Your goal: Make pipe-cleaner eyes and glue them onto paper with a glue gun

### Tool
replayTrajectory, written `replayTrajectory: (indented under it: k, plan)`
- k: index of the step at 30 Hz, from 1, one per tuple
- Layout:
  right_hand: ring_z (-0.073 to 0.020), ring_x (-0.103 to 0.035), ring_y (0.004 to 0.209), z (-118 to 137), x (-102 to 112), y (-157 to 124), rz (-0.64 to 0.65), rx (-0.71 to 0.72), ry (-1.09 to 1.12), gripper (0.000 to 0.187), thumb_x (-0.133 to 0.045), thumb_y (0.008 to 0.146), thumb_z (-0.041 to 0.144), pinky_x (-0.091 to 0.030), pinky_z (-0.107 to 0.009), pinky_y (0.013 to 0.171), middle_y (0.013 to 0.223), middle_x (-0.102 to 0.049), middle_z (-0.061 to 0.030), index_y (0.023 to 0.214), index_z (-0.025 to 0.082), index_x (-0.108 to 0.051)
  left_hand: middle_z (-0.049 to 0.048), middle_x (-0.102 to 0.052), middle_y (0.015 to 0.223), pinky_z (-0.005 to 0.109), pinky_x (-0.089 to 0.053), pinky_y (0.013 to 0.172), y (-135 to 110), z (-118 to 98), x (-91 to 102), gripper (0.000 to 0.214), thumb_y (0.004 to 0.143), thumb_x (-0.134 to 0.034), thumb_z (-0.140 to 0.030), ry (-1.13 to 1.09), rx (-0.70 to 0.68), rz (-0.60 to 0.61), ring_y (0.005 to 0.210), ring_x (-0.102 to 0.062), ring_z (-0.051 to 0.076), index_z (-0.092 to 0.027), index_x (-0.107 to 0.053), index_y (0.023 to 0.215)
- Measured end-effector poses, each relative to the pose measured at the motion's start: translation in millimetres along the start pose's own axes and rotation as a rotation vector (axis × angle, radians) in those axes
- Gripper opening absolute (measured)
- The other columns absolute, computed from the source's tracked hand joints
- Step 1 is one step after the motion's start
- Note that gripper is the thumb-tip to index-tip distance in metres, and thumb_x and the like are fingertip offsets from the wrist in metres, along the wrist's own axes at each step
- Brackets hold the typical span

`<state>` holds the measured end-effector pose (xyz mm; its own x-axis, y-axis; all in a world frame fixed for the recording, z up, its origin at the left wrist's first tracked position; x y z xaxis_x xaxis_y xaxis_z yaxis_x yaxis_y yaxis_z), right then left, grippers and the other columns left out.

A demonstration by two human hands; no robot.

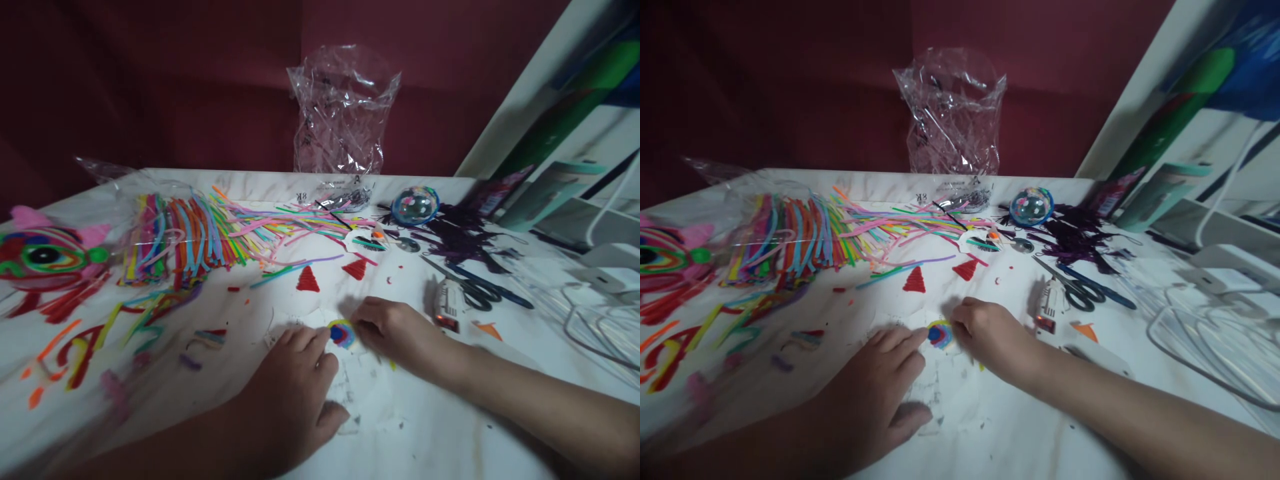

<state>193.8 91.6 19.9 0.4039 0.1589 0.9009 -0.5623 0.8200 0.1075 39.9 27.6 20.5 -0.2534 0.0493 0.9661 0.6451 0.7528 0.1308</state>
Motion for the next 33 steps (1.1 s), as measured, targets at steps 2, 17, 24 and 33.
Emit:
replayTrajectory:
  k: [2,17,24,33]
  plan:
    - [-0.0111,-0.052,0.057,0.3,-2.4,-2.1,0.001,0.019,-0.030,0.022,-0.050,0.084,0.008,-0.037,-0.023,0.054,0.067,-0.053,-0.0004,0.066,0.016,-0.060,0.0152,-0.060,0.116,0.050,-0.043,0.093,-0.3,0.0,0.0,0.029,0.070,-0.071,-0.030,-0.005,0.000,-0.012,0.104,-0.053,0.031,-0.013,-0.060,0.090]
    - [-0.0113,-0.052,0.062,3.2,-8.7,-4.6,0.045,0.057,-0.055,0.021,-0.050,0.087,0.010,-0.037,-0.024,0.058,0.072,-0.052,-0.0015,0.071,0.014,-0.062,0.0143,-0.060,0.114,0.048,-0.046,0.092,0.3,1.9,-1.1,0.025,0.069,-0.071,-0.027,-0.029,-0.011,-0.052,0.105,-0.054,0.030,-0.014,-0.059,0.086]
    - [-0.0113,-0.052,0.063,2.2,-8.7,-4.8,0.031,0.085,-0.069,0.019,-0.051,0.088,0.012,-0.037,-0.024,0.058,0.073,-0.052,-0.0015,0.072,0.014,-0.062,0.0137,-0.061,0.110,0.048,-0.047,0.090,-0.8,3.7,0.1,0.025,0.067,-0.069,-0.023,-0.099,-0.010,-0.126,0.101,-0.055,0.030,-0.014,-0.059,0.088]
    - [-0.0123,-0.054,0.064,6.4,-5.5,-3.4,0.065,0.068,-0.095,0.019,-0.052,0.087,0.010,-0.039,-0.024,0.059,0.074,-0.055,-0.0025,0.071,0.015,-0.062,0.0127,-0.063,0.108,0.047,-0.047,0.091,-2.4,3.8,0.7,0.027,0.069,-0.063,-0.018,-0.143,-0.021,-0.171,0.102,-0.057,0.029,-0.013,-0.061,0.095]
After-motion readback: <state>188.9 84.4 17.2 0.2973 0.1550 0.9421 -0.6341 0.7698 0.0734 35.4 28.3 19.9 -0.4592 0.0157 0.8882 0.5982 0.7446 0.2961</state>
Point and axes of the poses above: each hand's wrist, its own y-axis towards the middle knuckle, its own x-axis out of the back of the hand, z = x × y, the point moved 4 cm from there along y, towards the middle knuckle
